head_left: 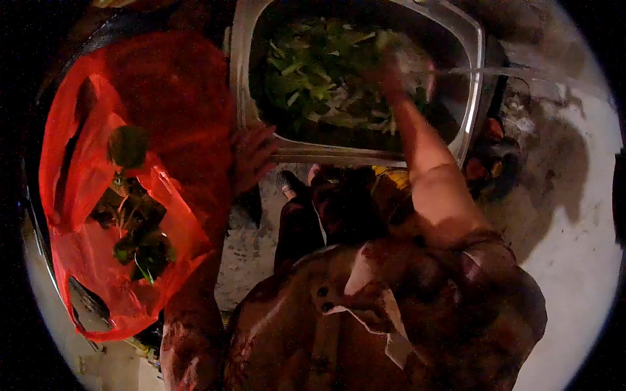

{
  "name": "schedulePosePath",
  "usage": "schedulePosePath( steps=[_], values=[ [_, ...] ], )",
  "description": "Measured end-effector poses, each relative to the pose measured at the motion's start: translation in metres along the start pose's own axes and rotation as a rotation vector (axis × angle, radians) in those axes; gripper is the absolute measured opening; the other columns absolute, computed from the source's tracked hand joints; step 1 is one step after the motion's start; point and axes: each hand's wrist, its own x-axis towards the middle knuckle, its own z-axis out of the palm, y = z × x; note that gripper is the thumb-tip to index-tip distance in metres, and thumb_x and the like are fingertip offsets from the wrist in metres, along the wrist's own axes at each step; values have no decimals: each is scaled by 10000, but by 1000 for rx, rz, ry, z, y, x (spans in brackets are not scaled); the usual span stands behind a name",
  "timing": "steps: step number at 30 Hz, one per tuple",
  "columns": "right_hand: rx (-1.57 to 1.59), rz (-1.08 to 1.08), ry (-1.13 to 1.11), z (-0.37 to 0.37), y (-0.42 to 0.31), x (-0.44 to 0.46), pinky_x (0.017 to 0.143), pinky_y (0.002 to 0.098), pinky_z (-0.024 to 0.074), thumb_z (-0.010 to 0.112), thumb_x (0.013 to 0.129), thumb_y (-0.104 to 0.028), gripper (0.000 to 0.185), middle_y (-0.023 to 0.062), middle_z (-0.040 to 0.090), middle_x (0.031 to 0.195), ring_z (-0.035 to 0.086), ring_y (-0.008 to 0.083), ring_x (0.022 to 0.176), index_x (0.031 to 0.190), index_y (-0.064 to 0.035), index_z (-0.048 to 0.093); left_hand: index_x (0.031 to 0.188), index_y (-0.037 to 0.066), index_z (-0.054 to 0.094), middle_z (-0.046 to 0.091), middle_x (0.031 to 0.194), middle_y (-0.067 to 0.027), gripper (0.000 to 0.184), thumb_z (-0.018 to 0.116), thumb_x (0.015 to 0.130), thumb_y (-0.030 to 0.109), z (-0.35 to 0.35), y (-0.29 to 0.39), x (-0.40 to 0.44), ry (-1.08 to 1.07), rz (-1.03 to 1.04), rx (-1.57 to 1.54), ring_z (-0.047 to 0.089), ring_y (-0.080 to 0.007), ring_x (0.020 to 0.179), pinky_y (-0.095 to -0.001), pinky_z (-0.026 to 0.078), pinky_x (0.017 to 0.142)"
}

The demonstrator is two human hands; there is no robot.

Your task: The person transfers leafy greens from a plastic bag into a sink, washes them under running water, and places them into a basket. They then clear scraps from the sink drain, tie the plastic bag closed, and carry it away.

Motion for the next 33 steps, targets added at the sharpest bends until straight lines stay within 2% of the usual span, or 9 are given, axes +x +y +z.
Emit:
schedulePosePath(
  steps=[5, 8, 10, 12, 15, 21, 27, 30, 33],
  values=[
    [-129, -96, -327, -16, -67, -54, 965, 416, 430, 759, 723, -389, 840, 185, 575, 1235, 544, 325, 1146, 1375, -5, 396, 1180, 133, 592, 450, 1393, -67, 519, 750, 694, 224, 0, -3, 13, 1, 13, -12, 406, -293, 1286, -471, 306, 1047],
    [299, 170, -383, -87, -80, -86, 934, 375, 445, 766, 726, -356, 794, 180, 576, 1228, 545, 273, 1138, 1353, -11, 422, 1180, 135, 590, 461, 1382, -69, 516, 748, 695, 218, 0, 0, 8, 8, 2, -40, 417, -297, 1274, -475, 319, 1037],
    [43, 107, -342, -89, -9, -67, 899, 349, 459, 738, 767, -302, 685, 178, 575, 1224, 551, 248, 1109, 1319, -11, 454, 1178, 134, 590, 468, 1373, -70, 516, 746, 693, 214, -5, 2, 9, -4, 2, -33, 424, -298, 1265, -476, 323, 1033],
    [269, -30, 161, -68, 39, -63, 877, 358, 467, 723, 788, -287, 605, 163, 584, 1192, 559, 245, 1076, 1272, -4, 494, 1174, 131, 590, 474, 1365, -71, 517, 746, 688, 212, -13, 3, 17, -34, 11, -1, 428, -298, 1257, -476, 322, 1032],
    [76, -86, -26, 52, 155, -35, 873, 386, 466, 625, 855, -253, 406, 142, 594, 1134, 560, 272, 1025, 1197, -45, 562, 1169, 133, 594, 473, 1366, -70, 509, 746, 690, 215, -7, 3, 15, 40, 3, -49, 420, -296, 1264, -476, 318, 1034],
    [305, 178, -289, -33, -20, -53, 768, 360, 480, 664, 814, -275, 409, 114, 626, 978, 582, 212, 895, 1110, 0, 598, 1157, 131, 607, 471, 1373, -75, 486, 745, 699, 219, -9, 3, 8, 13, -7, -28, 392, -288, 1296, -479, 310, 1038],
    [285, -209, 239, -63, 104, 8, 789, 372, 487, 696, 798, -374, 522, 149, 649, 1039, 615, 270, 946, 1144, 3, 590, 1138, 115, 616, 473, 1374, -84, 489, 760, 685, 234, -8, 3, 8, -36, -35, -24, 418, -300, 1276, -470, 327, 1033],
    [292, -105, 182, -77, 100, 24, 906, 392, 450, 656, 819, -461, 623, 182, 599, 1179, 574, 309, 1075, 1244, -20, 542, 1125, 108, 618, 480, 1365, -94, 486, 764, 677, 230, -6, 2, 9, 0, -33, -90, 434, -310, 1260, -470, 336, 1030],
    [-248, -225, 385, 3, 69, 44, 1057, 413, 336, 592, 842, -539, 725, 198, 482, 1341, 441, 321, 1263, 1365, -59, 444, 1115, 106, 619, 489, 1347, -103, 481, 765, 671, 222, -2, -4, 7, 12, -5, -66, 440, -316, 1251, -476, 340, 1028]
  ],
)
